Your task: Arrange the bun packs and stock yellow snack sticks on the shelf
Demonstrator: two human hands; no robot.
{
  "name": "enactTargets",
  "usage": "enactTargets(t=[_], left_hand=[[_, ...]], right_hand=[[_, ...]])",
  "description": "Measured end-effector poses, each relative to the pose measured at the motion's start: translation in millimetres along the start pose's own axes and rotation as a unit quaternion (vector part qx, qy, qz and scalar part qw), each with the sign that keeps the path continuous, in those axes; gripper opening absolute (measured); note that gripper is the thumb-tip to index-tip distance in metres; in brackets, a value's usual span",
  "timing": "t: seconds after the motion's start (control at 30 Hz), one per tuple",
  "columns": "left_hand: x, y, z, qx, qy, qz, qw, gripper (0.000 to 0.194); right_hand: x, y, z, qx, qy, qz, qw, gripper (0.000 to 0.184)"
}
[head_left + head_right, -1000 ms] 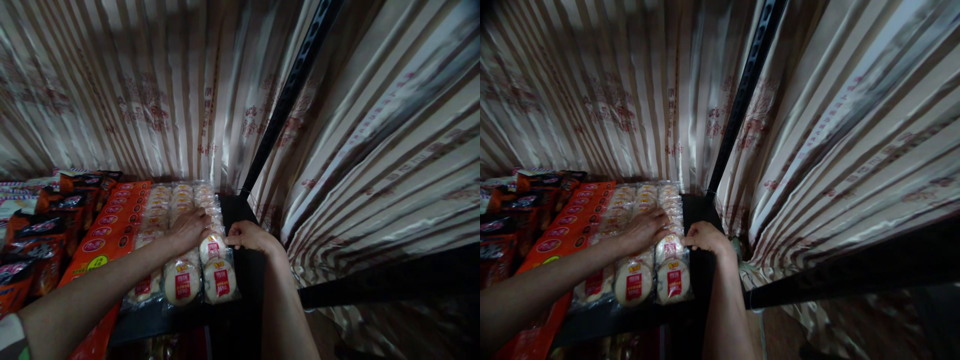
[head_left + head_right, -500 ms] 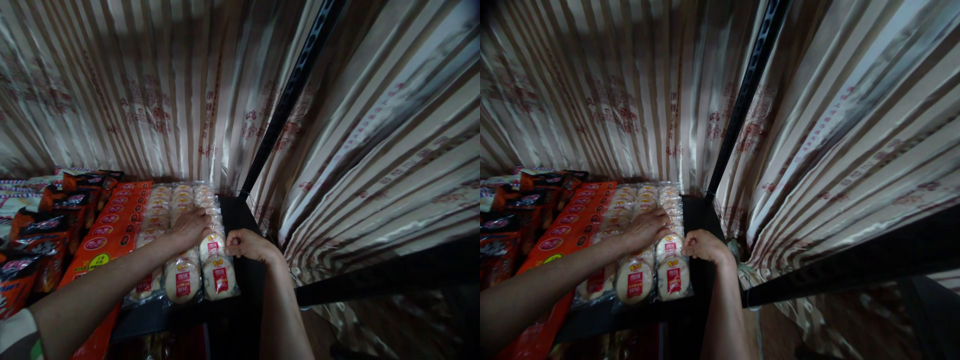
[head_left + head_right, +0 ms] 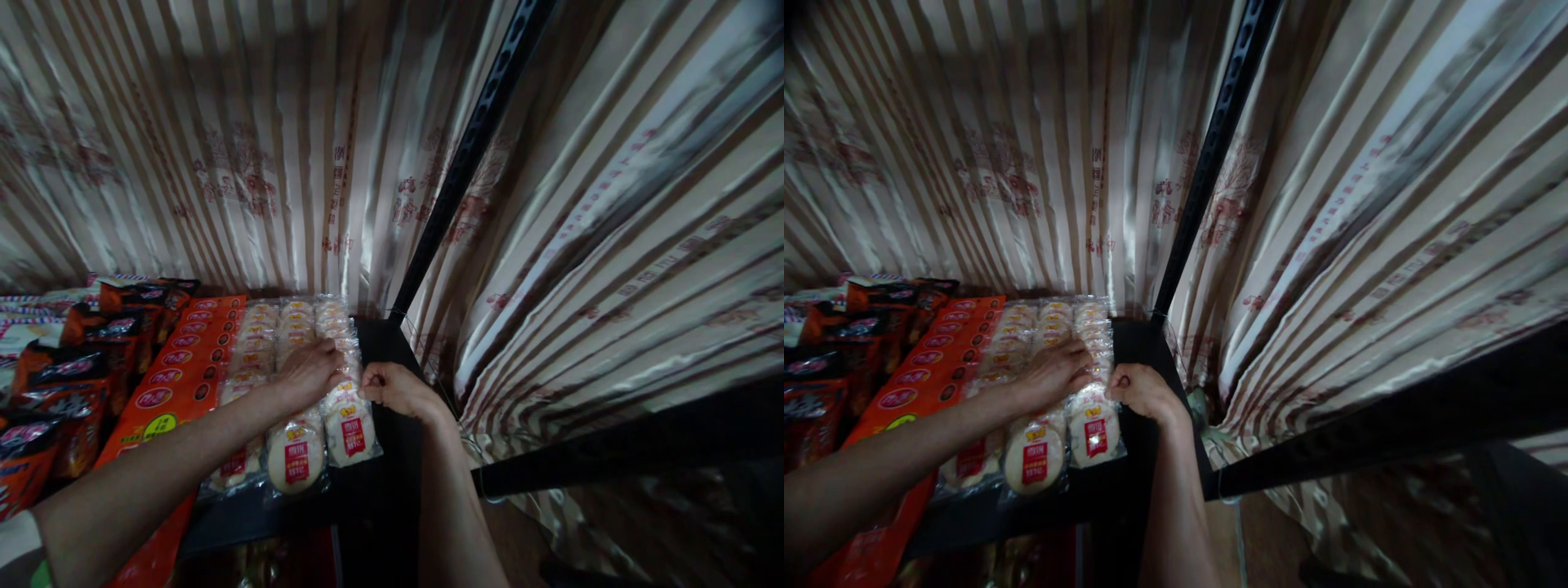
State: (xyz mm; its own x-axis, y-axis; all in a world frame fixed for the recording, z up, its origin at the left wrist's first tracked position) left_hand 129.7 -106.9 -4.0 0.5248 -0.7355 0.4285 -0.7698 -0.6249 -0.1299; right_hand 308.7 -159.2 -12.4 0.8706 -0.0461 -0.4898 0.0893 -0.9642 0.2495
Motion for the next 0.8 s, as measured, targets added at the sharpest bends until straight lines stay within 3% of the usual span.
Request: enactTargets(t=[0.17,0.33,0.4,0.57,0.67,0.73,0.8], left_hand=[[22,17,-1.5,0.013,-0.002,0.013,1.0,0.019],[45,41,15.2,-0.023,-0.042,0.078,0.996,0.018],[49,48,24.3,-0.044,-0.065,0.09,0.993,0.019],[48,55,40.0,-0.015,-0.123,0.135,0.983,0.017],[46,57,44.7,-0.012,-0.125,0.131,0.983,0.015],[46,58,47.0,-0.009,-0.123,0.131,0.984,0.015],[47,60,48.6,-0.005,-0.134,0.131,0.982,0.018]], right_hand=[[-2,0,-1,0.014,0.014,-0.009,1.0,0.007],[-8,1,-2,0.012,0.013,-0.011,1.0,0.006],[-7,1,-1,0.007,0.003,-0.01,1.0,0.006],[8,-3,5,0.005,-0.024,-0.018,1.0,0.02],[15,-13,8,0.111,-0.043,0.035,0.992,0.038],[15,-24,13,0.242,-0.106,0.086,0.961,0.047],[12,-37,23,0.285,-0.211,0.089,0.931,0.057]])
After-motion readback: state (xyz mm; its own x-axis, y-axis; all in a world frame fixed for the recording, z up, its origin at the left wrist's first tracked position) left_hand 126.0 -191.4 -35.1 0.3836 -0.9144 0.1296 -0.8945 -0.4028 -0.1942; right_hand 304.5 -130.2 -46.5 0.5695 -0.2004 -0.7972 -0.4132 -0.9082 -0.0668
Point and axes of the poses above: each hand's wrist, its own y-axis away from the middle knuckle, its own z-axis out of the palm, x = y × z, the point moved 1 cm from there along -y, towards the middle knuckle, and after that the axes turned 15 degrees about y, right-handed, at the moved point
